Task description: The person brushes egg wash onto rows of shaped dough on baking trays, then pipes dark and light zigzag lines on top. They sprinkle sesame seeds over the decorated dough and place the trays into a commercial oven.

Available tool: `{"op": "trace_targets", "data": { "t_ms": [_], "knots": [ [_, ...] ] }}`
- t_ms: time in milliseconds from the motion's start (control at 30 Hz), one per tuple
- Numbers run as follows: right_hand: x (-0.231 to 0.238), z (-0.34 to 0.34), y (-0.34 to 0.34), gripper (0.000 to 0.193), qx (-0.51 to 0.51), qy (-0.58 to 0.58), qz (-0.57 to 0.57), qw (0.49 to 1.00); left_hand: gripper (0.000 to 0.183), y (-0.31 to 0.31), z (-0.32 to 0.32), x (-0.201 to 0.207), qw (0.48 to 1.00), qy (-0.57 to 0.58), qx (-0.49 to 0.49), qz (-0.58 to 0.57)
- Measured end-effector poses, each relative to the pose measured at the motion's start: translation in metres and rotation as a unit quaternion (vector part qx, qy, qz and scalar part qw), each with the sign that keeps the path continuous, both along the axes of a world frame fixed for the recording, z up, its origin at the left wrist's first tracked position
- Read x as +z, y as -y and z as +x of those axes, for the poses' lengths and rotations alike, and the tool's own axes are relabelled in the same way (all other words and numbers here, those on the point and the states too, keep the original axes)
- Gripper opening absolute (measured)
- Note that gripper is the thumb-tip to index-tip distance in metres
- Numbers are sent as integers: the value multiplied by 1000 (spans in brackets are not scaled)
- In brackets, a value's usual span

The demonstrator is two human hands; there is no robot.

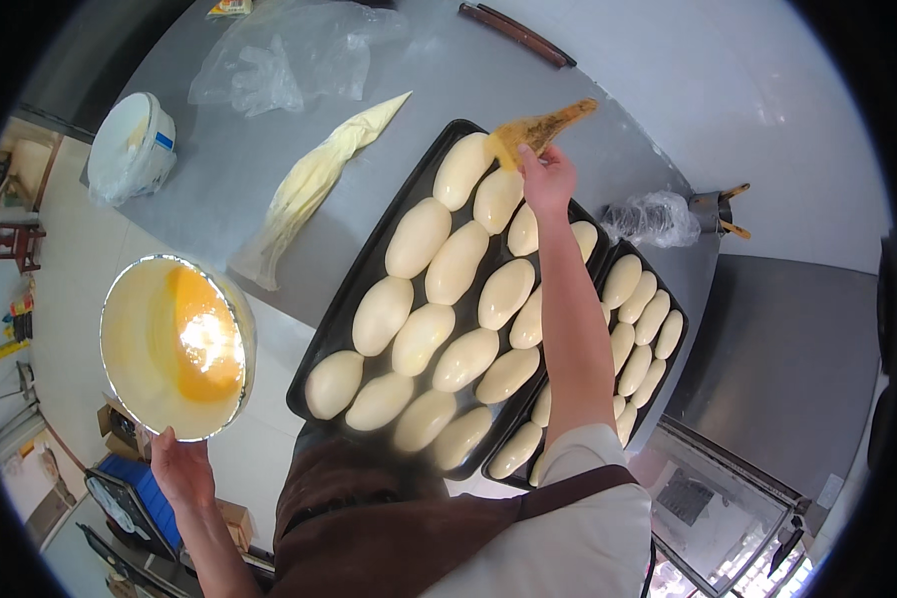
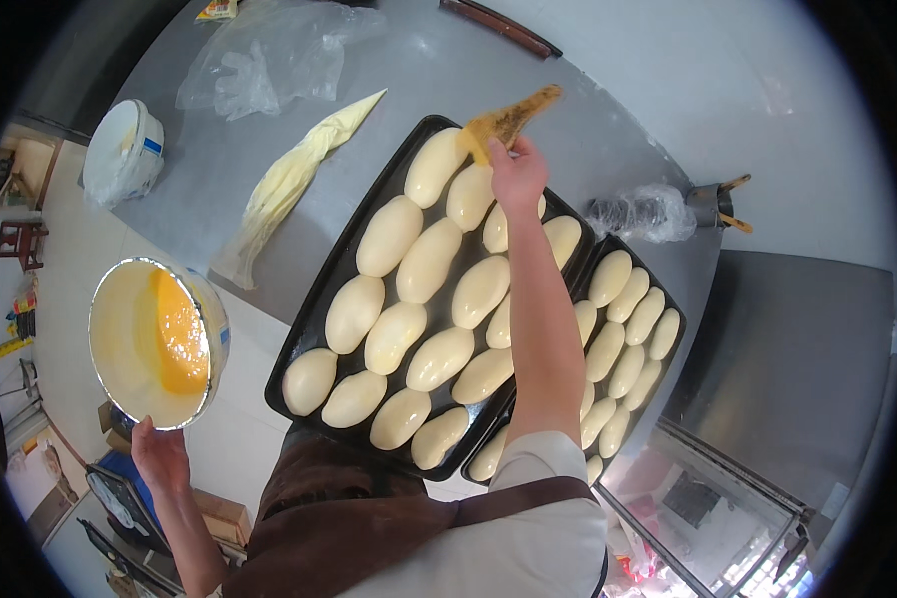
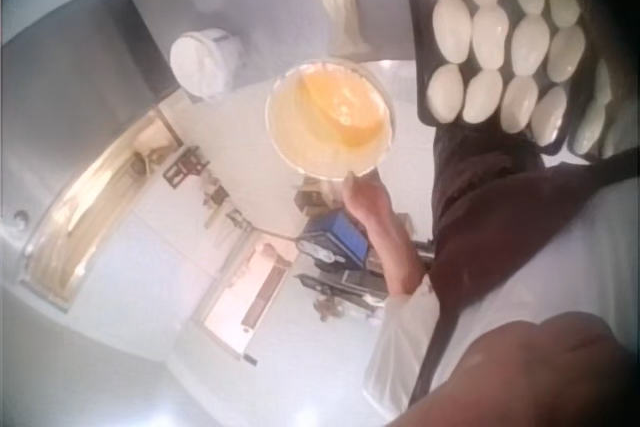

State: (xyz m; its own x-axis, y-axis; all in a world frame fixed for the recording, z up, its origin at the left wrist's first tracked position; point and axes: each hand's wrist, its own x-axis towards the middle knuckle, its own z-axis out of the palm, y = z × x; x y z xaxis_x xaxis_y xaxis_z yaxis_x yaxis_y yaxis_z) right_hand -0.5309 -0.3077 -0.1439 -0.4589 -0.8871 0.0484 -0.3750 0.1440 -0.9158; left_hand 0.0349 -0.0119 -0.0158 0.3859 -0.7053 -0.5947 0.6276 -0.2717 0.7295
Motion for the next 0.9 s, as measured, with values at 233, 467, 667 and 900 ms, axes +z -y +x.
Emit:
{"op": "trace_targets", "data": {
  "t_ms": [233,467,667,900],
  "knots": [
    [-10,123,-165,27,222,-335,-10,916,39,-1,5,7,999,-28,-35,-28],
    [25,130,-101,26,90,-105,56,989,39,-10,16,8,999,-26,-32,-11],
    [19,148,-170,16,171,-231,-73,955,39,-15,18,12,1000,-12,-2,-1],
    [24,56,-117,29,13,46,200,979,48,-12,14,7,1000,-8,-22,-10]
  ]
}}
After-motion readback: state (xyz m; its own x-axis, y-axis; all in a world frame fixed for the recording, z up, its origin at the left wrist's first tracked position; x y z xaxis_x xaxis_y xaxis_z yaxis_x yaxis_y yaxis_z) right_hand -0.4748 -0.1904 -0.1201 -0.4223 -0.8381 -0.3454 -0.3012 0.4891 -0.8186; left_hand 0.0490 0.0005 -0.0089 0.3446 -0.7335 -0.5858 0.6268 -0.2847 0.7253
